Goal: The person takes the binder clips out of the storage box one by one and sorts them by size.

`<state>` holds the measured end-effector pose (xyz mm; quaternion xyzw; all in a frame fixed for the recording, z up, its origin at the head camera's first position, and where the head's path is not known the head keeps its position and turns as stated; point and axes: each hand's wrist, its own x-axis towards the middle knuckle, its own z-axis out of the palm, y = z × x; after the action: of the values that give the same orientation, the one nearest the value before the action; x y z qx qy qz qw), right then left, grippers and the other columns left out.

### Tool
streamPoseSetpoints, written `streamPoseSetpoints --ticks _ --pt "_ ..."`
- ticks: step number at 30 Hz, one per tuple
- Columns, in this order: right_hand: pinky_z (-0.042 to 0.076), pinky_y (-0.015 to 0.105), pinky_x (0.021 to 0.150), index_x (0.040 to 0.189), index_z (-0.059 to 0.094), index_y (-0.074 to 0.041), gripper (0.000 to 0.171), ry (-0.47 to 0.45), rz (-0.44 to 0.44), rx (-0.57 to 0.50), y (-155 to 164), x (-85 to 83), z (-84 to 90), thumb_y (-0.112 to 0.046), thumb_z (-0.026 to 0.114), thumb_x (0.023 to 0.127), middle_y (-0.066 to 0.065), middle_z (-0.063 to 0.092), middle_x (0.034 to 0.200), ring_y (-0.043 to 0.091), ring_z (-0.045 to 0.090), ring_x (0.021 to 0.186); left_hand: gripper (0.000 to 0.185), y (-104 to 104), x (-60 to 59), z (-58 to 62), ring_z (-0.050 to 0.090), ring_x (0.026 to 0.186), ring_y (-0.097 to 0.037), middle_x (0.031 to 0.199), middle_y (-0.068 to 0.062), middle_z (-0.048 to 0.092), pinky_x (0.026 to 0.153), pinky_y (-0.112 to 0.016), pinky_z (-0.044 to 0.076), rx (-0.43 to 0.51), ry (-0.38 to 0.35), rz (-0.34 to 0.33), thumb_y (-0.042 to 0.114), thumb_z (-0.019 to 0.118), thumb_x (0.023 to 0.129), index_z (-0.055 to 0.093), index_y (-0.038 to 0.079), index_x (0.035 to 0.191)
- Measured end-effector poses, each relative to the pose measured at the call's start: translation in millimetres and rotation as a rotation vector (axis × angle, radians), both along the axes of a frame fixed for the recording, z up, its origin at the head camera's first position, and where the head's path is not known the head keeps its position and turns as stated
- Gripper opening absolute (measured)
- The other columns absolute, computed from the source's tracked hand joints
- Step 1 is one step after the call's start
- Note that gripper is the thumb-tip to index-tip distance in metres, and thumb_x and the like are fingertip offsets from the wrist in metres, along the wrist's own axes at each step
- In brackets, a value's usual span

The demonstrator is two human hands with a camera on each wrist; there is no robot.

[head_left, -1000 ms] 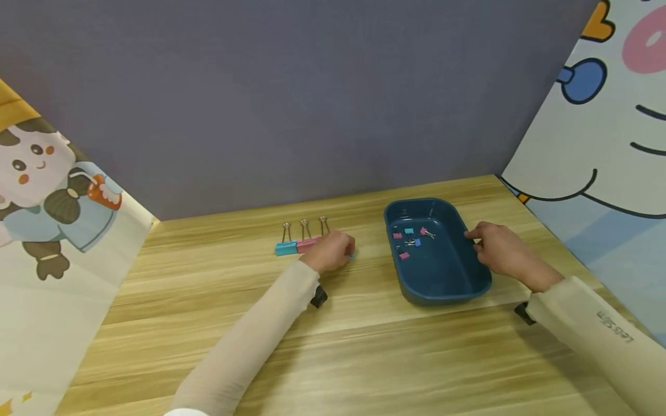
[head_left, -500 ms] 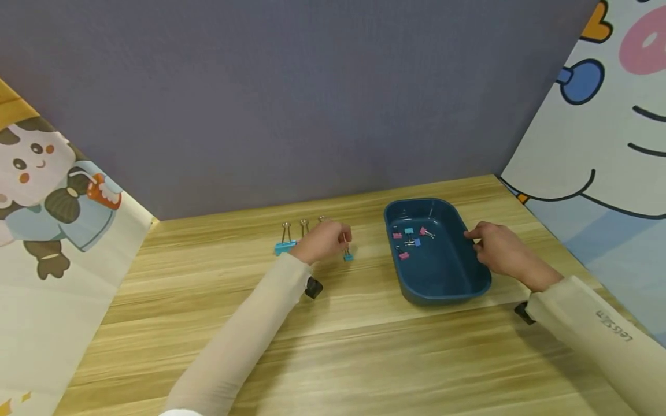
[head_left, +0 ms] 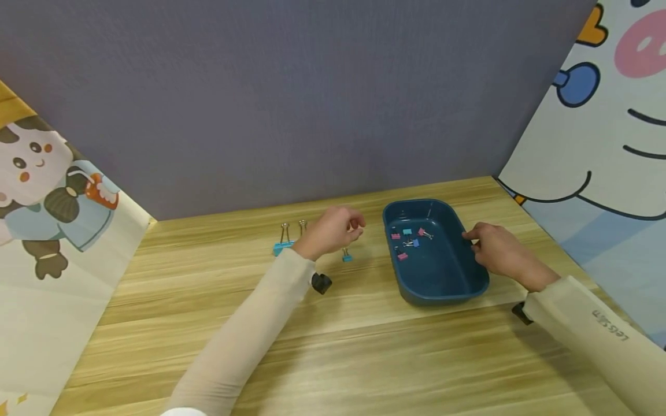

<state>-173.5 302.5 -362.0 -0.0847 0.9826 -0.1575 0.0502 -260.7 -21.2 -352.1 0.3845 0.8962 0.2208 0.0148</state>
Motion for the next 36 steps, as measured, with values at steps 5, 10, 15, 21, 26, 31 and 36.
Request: streamPoseSetpoints --ticks 5,10,15,21,26,31,36 --pt "0.044 0.028 0.055 0.118 0.053 0.019 0.035 0.012 0.009 0.003 -1.0 -0.2 -1.2 0.012 0.05 0.084 0.031 0.052 0.113 0.039 0.061 0.09 0.013 14.5 3.2 1.7 0.055 0.078 -0.009 0.09 0.002 0.062 0.068 -0.022 0.046 0.016 0.015 -0.045 0.016 0.062 0.092 0.069 0.011 0.102" --pt "0.044 0.028 0.056 0.118 0.054 0.018 0.035 0.016 0.004 0.003 -1.9 -1.0 -1.8 0.012 0.05 0.084 0.03 0.052 0.114 0.038 0.061 0.09 0.013 31.8 5.9 3.9 0.054 0.079 -0.01 0.092 0.0 0.063 0.07 -0.022 0.046 0.026 0.014 -0.085 0.017 0.063 0.092 0.068 0.01 0.102" --pt "0.044 0.029 0.056 0.119 0.054 0.018 0.035 0.012 0.0 0.006 -2.3 -0.7 -2.3 0.011 0.051 0.085 0.03 0.052 0.115 0.039 0.06 0.092 0.011 47.9 8.3 6.5 0.055 0.081 -0.01 0.09 0.004 0.06 0.07 -0.019 0.045 0.034 0.011 -0.106 0.019 0.064 0.091 0.067 0.013 0.1" --pt "0.045 0.029 0.057 0.118 0.055 0.017 0.033 0.025 -0.001 0.006 -4.6 -0.7 -2.0 0.011 0.051 0.085 0.029 0.053 0.114 0.038 0.061 0.091 0.014 61.8 10.6 7.5 0.056 0.086 -0.014 0.092 0.004 0.058 0.072 -0.018 0.044 0.046 -0.011 -0.121 0.02 0.065 0.09 0.066 0.012 0.101" --pt "0.047 0.03 0.059 0.119 0.055 0.016 0.034 0.016 -0.015 -0.005 -7.3 -2.0 -0.8 0.011 0.05 0.086 0.03 0.053 0.116 0.039 0.06 0.094 0.013 66.6 11.4 6.1 0.051 0.082 -0.01 0.09 0.005 0.057 0.071 -0.017 0.043 0.033 0.006 -0.11 0.021 0.065 0.09 0.067 0.013 0.099" --pt "0.048 0.031 0.061 0.12 0.055 0.016 0.035 0.007 -0.01 -0.022 -11.3 -2.9 0.6 0.012 0.05 0.085 0.031 0.052 0.119 0.038 0.061 0.094 0.012 67.3 10.4 5.3 0.053 0.083 -0.011 0.091 0.004 0.057 0.072 -0.016 0.043 0.031 -0.01 -0.115 0.02 0.065 0.09 0.067 0.012 0.1" --pt "0.047 0.029 0.059 0.12 0.055 0.016 0.035 -0.005 -0.018 -0.027 -14.5 -3.4 0.9 0.011 0.049 0.086 0.031 0.051 0.12 0.037 0.061 0.093 0.012 66.1 6.9 6.2 0.058 0.089 -0.016 0.094 0.001 0.06 0.075 -0.018 0.045 0.062 -0.039 -0.113 0.016 0.066 0.09 0.067 0.01 0.101"
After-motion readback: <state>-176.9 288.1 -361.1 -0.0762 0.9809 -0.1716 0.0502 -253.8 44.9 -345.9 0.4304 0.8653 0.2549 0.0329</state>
